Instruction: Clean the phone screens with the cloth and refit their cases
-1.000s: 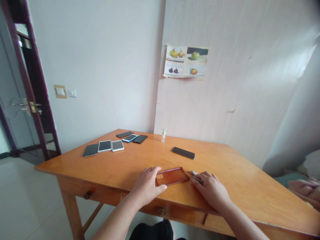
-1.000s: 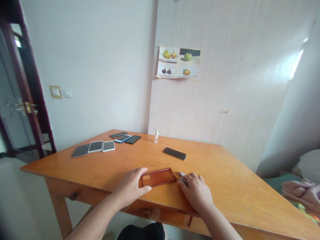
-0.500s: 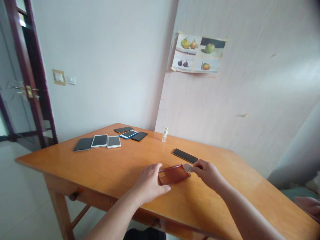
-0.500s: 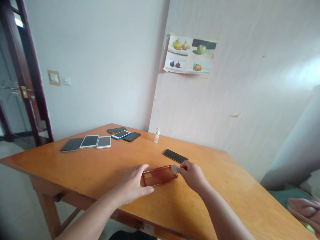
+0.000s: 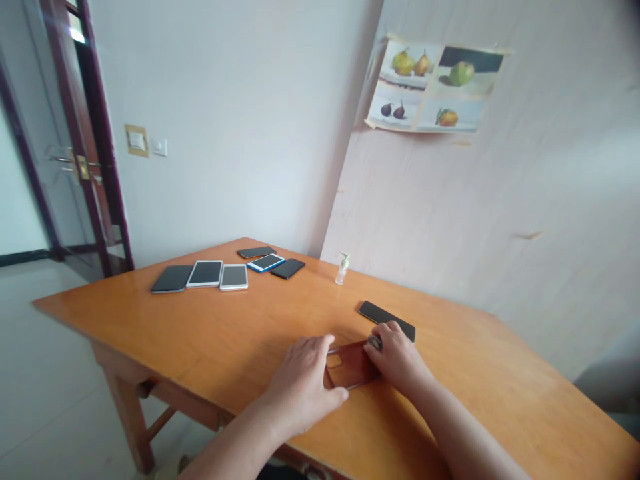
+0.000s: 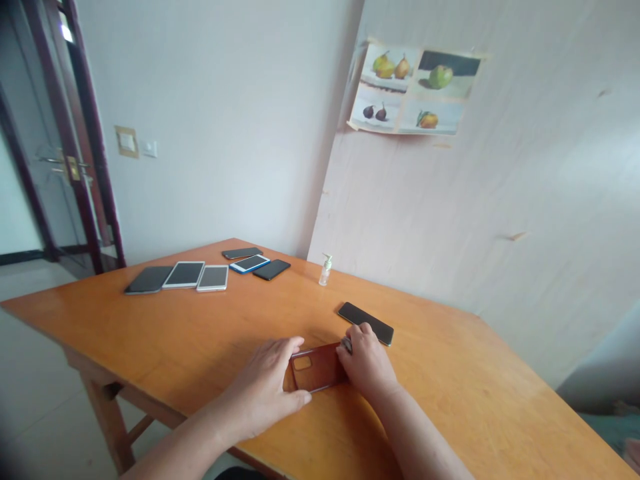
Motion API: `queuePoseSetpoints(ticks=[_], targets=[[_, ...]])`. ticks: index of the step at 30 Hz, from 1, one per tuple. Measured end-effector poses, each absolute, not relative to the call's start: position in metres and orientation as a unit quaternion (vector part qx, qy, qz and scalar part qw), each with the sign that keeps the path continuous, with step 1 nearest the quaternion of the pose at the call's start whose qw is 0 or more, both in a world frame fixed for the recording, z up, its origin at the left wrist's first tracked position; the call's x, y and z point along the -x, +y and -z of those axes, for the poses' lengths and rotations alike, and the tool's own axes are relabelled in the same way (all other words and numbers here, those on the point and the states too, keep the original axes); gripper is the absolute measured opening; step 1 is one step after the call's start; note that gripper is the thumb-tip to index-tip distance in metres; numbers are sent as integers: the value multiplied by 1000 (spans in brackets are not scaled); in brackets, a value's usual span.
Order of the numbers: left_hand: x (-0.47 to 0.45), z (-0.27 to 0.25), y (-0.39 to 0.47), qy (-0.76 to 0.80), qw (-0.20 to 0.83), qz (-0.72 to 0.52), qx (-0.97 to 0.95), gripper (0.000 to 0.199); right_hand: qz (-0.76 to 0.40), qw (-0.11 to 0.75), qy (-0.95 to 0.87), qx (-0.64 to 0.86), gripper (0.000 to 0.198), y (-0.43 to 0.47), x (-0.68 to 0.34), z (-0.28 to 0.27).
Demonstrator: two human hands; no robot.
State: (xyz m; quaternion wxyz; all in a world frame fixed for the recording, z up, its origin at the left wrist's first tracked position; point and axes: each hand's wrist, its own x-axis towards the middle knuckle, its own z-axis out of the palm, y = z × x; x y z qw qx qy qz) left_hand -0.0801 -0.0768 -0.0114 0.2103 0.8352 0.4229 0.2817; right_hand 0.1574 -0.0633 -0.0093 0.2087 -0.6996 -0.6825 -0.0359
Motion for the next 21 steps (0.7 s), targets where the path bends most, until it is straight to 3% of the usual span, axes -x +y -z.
queuePoseSetpoints(ticks=[8, 13, 16, 21], targets=[[79, 13, -78, 432, 205, -276, -834, 76, 95, 130, -659, 735, 16, -61, -159, 9], [78, 10, -80, 429, 197, -282, -835, 76, 9, 175, -724, 668, 14, -66, -128, 4], [77, 8, -80, 424, 196, -289, -836, 65, -52, 203, -785, 583, 14, -74, -103, 1], [78, 10, -80, 430, 190, -291, -833, 68, -9, 160, -752, 639, 12, -69, -113, -2]])
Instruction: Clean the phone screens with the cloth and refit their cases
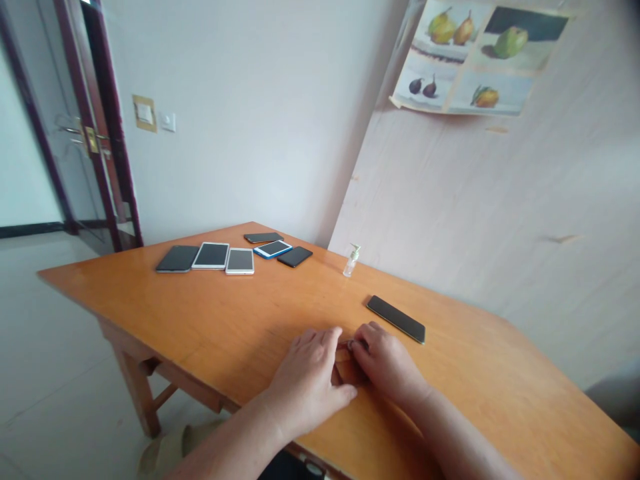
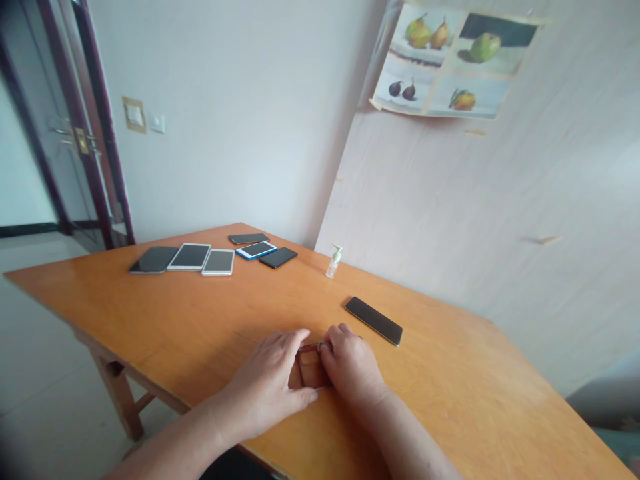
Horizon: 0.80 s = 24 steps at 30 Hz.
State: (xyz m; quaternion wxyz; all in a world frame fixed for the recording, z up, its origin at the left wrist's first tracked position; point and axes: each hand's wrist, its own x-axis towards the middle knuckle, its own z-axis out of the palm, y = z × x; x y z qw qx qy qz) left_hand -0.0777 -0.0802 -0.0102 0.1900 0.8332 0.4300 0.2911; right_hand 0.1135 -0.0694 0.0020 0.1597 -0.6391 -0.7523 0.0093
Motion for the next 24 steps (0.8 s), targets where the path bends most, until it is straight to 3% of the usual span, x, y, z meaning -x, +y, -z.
queuePoseSetpoints(ticks=[7, 17, 24], targets=[[77, 16, -78, 432, 181, -285, -836, 80, 80, 80, -636, 763, 17, -58, -160, -2], [75, 15, -79, 426, 183, -301, -833, 84, -130, 219, -811, 528, 16, -80, -89, -4], [78, 10, -80, 433, 180, -277, -839, 83, 37, 123, -702, 700, 13, -60, -148, -5]])
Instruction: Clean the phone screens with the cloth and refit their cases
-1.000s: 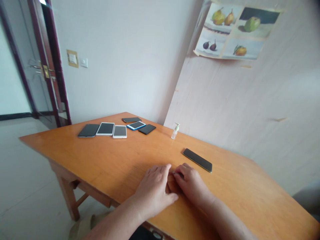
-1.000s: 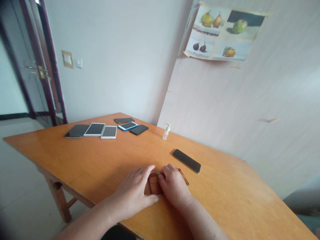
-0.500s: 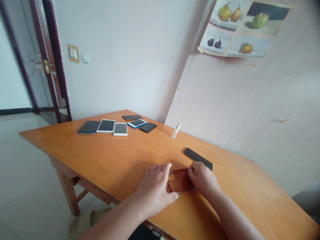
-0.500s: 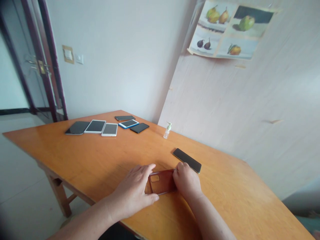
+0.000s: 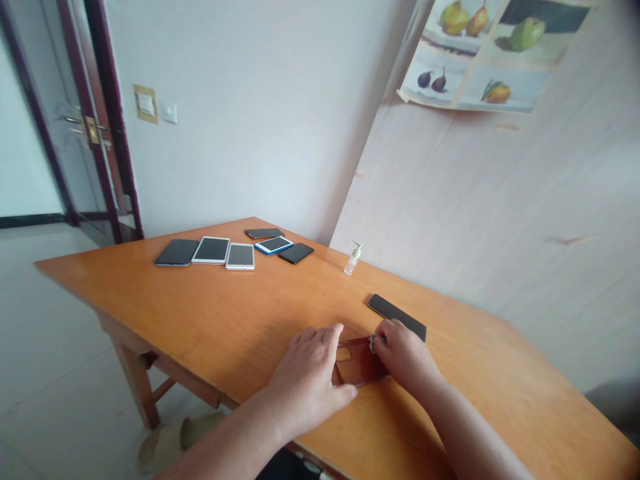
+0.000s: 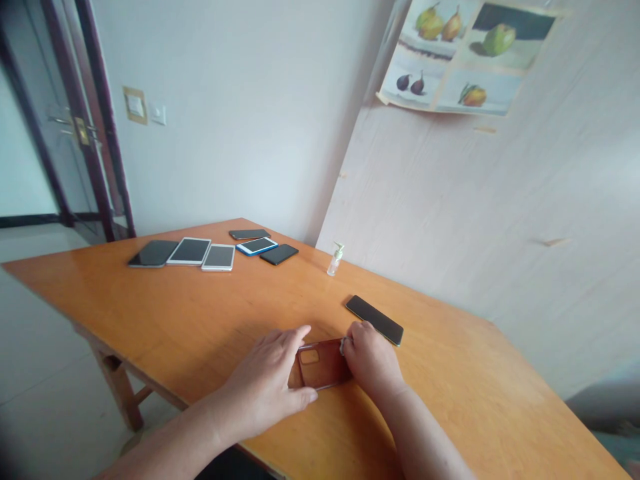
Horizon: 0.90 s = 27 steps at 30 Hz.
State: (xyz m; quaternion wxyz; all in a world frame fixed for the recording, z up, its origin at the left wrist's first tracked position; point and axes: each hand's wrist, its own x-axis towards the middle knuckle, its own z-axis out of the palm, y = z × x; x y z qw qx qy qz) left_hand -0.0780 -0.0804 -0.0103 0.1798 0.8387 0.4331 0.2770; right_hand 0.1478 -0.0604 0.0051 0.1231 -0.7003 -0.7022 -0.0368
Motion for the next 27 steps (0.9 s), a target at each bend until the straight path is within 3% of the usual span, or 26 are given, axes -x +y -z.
queuePoseSetpoints(ticks=[4, 10, 15, 18, 27], targets=[[78, 10, -80, 434, 186, -271, -839, 83, 36, 106, -674, 730, 13, -65, -165, -6], [77, 14, -79, 435, 183, -281, -836, 79, -98, 138, -764, 623, 9, -83, -140, -6], [79, 14, -79, 426, 184, -280, -841, 78, 11, 85, -691, 718, 9, -77, -162, -14], [79, 14, -79, 424, 184, -282, -841, 78, 15, 65, -677, 733, 9, -76, -177, -19], [77, 13, -79, 433, 185, -283, -836, 73, -304, 186, -753, 553, 9, -97, -121, -17]])
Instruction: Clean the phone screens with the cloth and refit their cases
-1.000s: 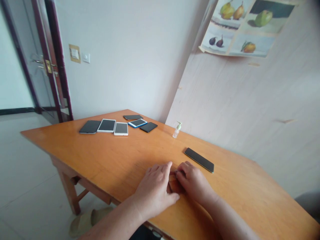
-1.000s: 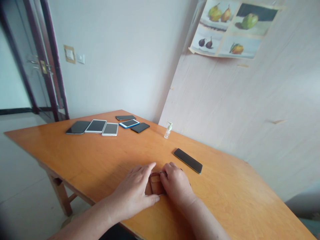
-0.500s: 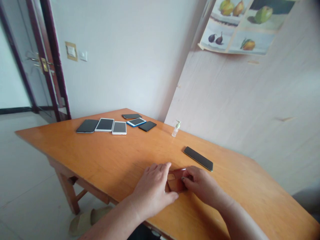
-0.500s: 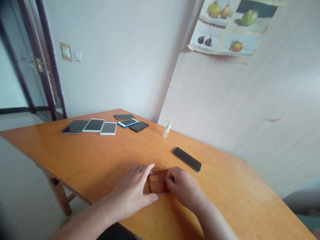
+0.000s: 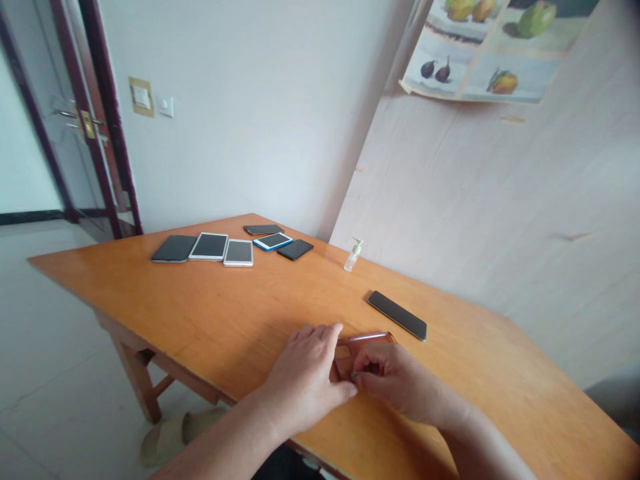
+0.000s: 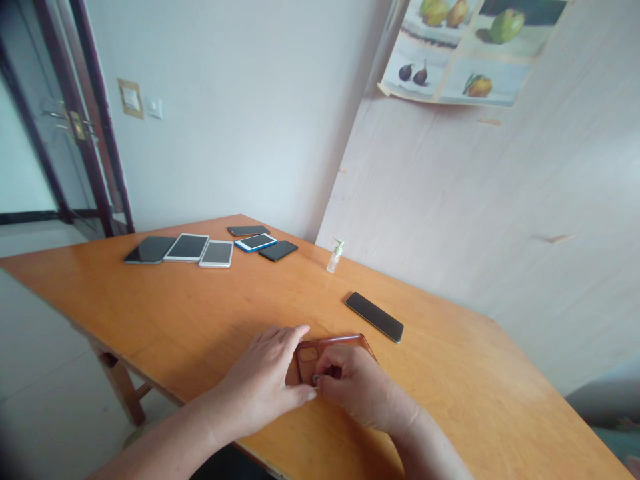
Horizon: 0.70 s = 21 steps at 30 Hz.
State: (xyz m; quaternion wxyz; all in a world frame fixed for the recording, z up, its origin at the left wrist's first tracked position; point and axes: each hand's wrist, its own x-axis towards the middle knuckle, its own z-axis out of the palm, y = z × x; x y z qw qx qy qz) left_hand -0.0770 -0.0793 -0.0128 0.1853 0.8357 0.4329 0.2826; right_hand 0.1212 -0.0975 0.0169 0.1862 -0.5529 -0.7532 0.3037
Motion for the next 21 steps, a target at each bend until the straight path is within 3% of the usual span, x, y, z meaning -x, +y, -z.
queuePoseSetpoints(ticks=[4, 12, 21], targets=[[76, 13, -79, 435, 179, -289, -834, 74, -299, 204, -761, 539, 10, -94, -108, -11], [77, 12, -80, 435, 182, -285, -835, 78, -48, 161, -709, 685, 6, -78, -137, -5], [77, 11, -81, 436, 181, -283, -835, 76, -58, 142, -735, 660, 11, -80, -132, -4]])
